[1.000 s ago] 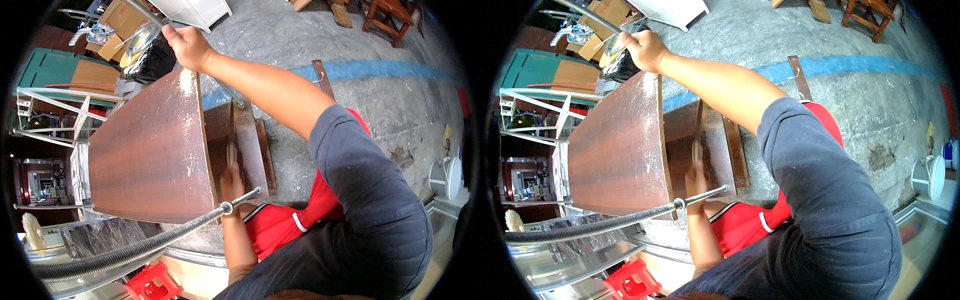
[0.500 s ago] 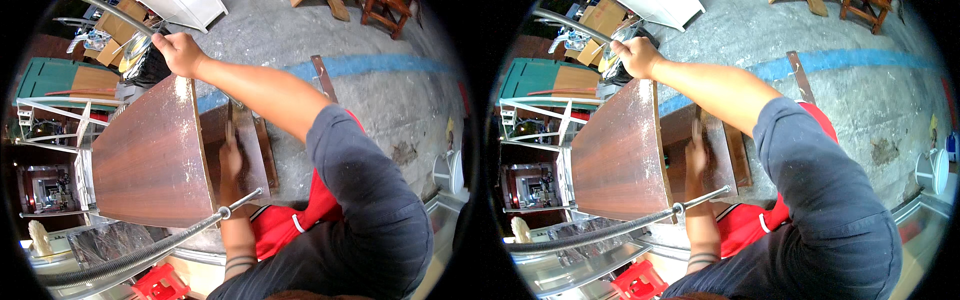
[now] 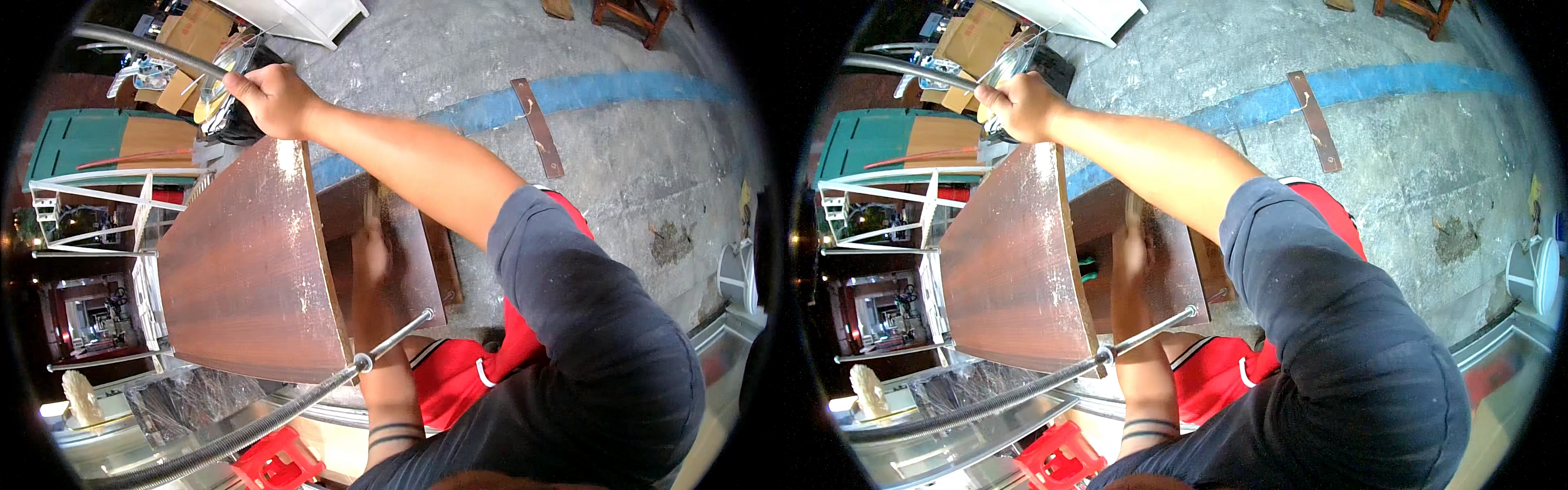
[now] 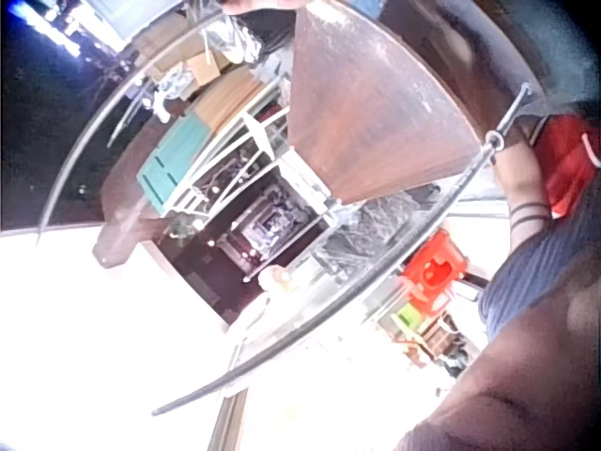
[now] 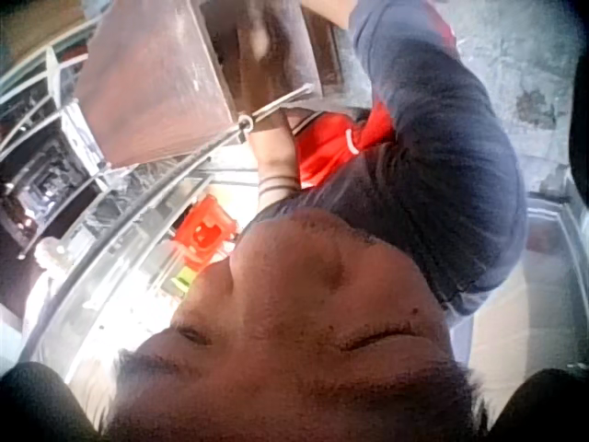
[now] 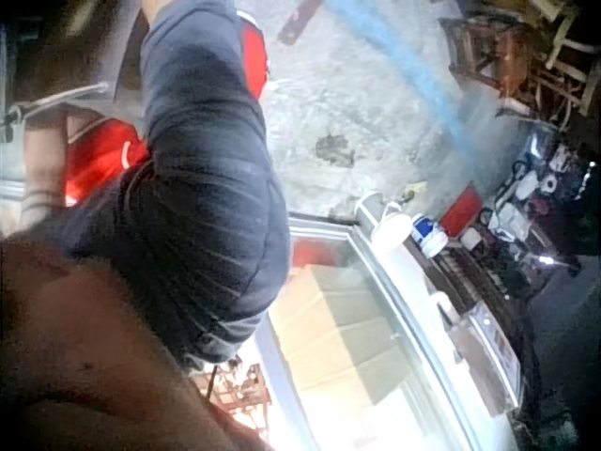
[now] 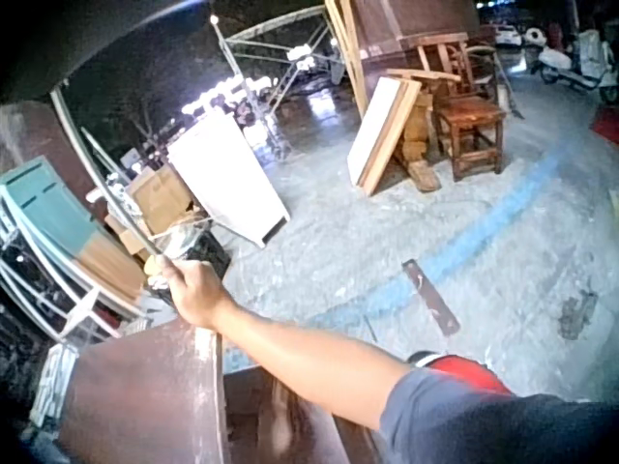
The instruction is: The person uses a hand saw to cut off a damaged or excess portion of a wooden board from a piece of furniture, then uses a sanding block to smooth the freshly cut edge while the piece is held in place by a metal clamp.
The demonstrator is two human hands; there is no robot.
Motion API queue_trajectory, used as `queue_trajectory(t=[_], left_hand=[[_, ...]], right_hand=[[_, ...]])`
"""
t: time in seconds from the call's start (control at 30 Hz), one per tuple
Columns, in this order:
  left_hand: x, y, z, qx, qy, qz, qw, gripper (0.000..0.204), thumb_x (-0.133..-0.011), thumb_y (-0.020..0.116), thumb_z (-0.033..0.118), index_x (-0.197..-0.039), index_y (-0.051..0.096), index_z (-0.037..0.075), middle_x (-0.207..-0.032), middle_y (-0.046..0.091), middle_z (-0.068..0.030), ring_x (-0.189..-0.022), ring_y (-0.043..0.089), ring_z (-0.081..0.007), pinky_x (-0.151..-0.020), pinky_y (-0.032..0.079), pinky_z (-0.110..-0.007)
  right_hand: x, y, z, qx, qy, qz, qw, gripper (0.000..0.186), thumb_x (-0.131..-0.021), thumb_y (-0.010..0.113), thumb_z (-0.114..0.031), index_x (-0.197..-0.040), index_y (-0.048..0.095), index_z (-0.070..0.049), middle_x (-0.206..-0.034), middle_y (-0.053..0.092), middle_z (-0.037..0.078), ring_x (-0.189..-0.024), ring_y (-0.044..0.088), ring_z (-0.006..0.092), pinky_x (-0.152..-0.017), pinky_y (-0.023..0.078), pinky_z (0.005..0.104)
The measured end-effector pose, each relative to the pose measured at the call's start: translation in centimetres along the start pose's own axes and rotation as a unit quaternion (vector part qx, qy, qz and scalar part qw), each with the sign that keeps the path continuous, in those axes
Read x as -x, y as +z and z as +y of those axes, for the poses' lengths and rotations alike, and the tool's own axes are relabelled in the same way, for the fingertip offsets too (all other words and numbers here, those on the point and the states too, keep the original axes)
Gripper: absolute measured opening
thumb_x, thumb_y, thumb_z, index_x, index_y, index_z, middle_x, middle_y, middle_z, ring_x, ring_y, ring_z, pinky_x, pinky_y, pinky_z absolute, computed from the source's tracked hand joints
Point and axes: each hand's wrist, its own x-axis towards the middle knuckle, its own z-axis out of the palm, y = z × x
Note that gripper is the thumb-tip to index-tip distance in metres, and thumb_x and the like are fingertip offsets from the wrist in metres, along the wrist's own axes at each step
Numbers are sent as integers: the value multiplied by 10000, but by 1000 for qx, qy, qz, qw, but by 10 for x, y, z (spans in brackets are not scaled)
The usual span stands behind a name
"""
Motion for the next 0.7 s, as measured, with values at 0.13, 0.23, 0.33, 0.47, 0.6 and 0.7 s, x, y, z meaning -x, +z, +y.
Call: queue_trajectory(t=[0.13, 0.23, 0.33, 0.47, 0.6, 0.7], left_hand=[[94, -11, 0, -61, 0, 49, 997, 527, -1046, 452, 501, -729, 534, 89, -562, 506, -17, -415, 447, -109, -380, 310, -304], [42, -15, -40, -121, 26, 58, 991, 495, -1043, 462, 495, -758, 544, 99, -561, 505, -7, -404, 444, -108, -373, 309, -296], [-24, -15, -4, -8, -44, -18, 999, 511, -1037, 450, 531, -771, 550, 106, -546, 488, 3, -395, 433, -115, -376, 315, -294], [36, -16, 19, -28, -39, -34, 998, 521, -1039, 429, 542, -789, 547, 101, -540, 472, 5, -399, 426, -110, -379, 314, -289], [64, -13, 42, -12, -40, -35, 999, 550, -1035, 408, 568, -768, 536, 105, -539, 463, 1, -411, 433, -110, -381, 310, -292], [-19, -11, 19, -7, -61, -18, 998, 574, -1022, 410, 602, -736, 522, 118, -533, 458, -2, -413, 434, -111, -380, 304, -294]], right_hand=[[1, -19, 3, -8, 12, 7, 1000, 651, -1050, 476, -498, -659, 546, 17, -518, 483, 117, -549, 455, 152, -542, 422, 387], [4, -8, -2, -4, 10, 6, 1000, 581, -1042, 497, -470, -722, 669, -16, -600, 619, 171, -591, 662, 278, -569, 480, 405], [-1, 2, -4, -23, 15, -22, 999, 591, -1045, 491, -469, -703, 643, -12, -581, 594, 175, -566, 632, 284, -571, 475, 409], [6, -16, 9, 0, 23, -19, 1000, 587, -1042, 496, -461, -698, 631, -6, -572, 578, 180, -563, 626, 293, -574, 476, 412], [6, -19, 7, 17, 17, -19, 1000, 589, -1039, 489, -475, -730, 669, -8, -584, 599, 182, -585, 646, 308, -582, 487, 415], [1, 1, -7, -35, 20, -22, 999, 589, -1039, 494, -476, -728, 670, -8, -576, 605, 165, -597, 669, 286, -573, 491, 404]])
